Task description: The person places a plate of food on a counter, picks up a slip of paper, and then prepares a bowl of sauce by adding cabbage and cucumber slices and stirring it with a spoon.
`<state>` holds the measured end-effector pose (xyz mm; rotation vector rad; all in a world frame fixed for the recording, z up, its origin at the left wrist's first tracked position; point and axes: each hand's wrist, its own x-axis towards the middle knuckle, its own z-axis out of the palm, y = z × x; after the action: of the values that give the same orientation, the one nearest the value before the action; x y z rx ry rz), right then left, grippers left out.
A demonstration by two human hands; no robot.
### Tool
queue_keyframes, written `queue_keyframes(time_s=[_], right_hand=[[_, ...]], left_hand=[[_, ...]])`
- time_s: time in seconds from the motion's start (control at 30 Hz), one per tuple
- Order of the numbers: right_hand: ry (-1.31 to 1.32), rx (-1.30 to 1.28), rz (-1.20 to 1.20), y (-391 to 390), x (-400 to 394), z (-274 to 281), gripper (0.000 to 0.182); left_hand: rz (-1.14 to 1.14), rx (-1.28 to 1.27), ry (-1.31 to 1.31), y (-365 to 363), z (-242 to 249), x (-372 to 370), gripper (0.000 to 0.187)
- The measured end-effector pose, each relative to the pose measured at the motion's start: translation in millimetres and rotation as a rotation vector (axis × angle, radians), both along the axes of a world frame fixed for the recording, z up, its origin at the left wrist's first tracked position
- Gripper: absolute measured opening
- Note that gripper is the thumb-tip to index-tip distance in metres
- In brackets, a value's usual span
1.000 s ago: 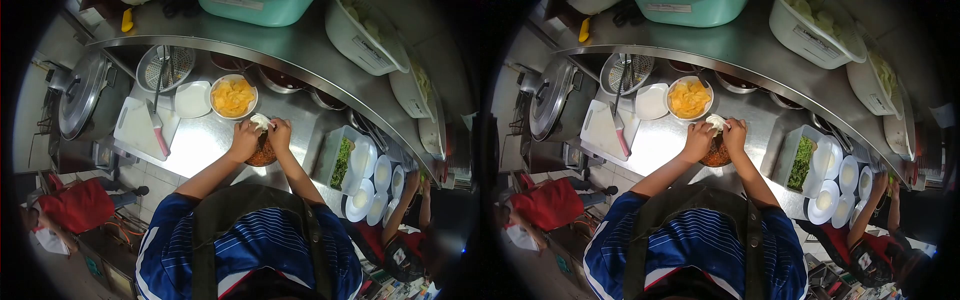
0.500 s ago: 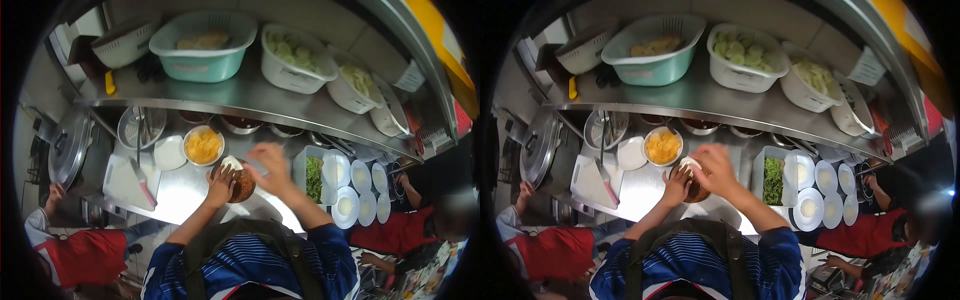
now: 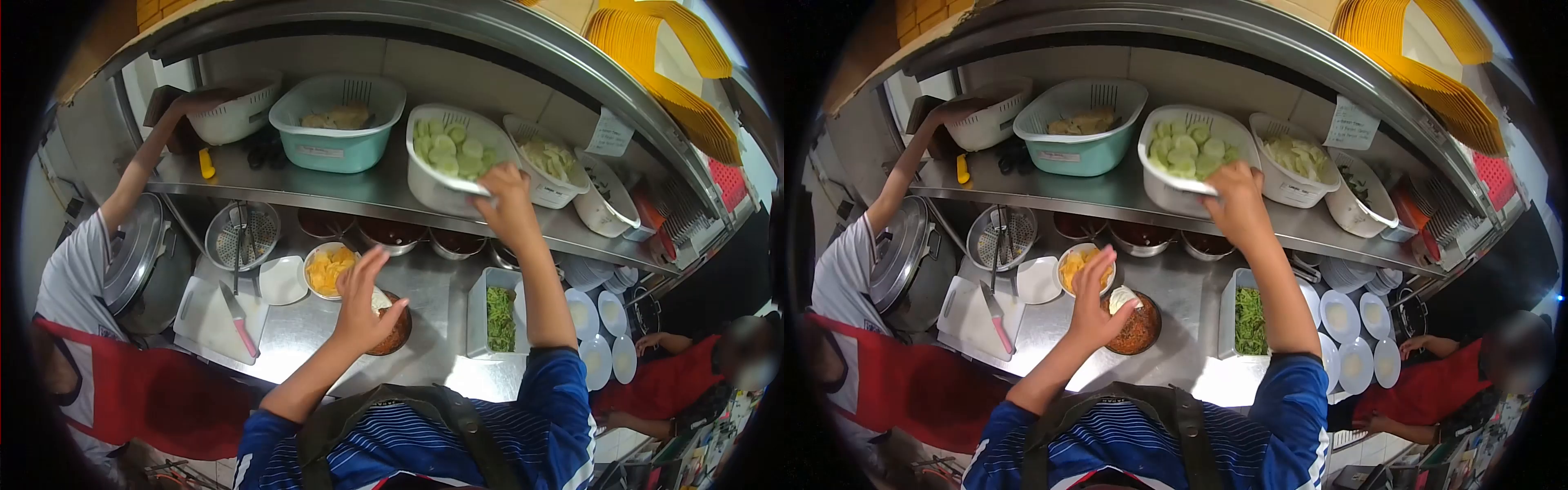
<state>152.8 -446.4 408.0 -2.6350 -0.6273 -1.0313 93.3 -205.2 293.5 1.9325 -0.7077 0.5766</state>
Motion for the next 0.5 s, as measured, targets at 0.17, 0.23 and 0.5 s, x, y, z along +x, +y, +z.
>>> queue_keyframes(time_s=[0.17, 0.23, 0.5], right_hand=[[0.304, -0.064, 0.142, 10.8, -51.3, 32.7, 0.022], [0.371, 0.048, 0.341, 4.2, -31.1, 47.4, 0.025], [0.539, -0.142, 0.054, 8.5, 121.0, 26.2, 0.035]], left_hand=[[0.019, -0.088, -0.244, -38.2, 59.0, 34.3, 0.063], [0.053, -0.014, -0.330, -49.2, 60.3, 49.2, 0.054], [0.100, -0.136, -0.262, -59.8, 62.8, 44.6, 0.039]])
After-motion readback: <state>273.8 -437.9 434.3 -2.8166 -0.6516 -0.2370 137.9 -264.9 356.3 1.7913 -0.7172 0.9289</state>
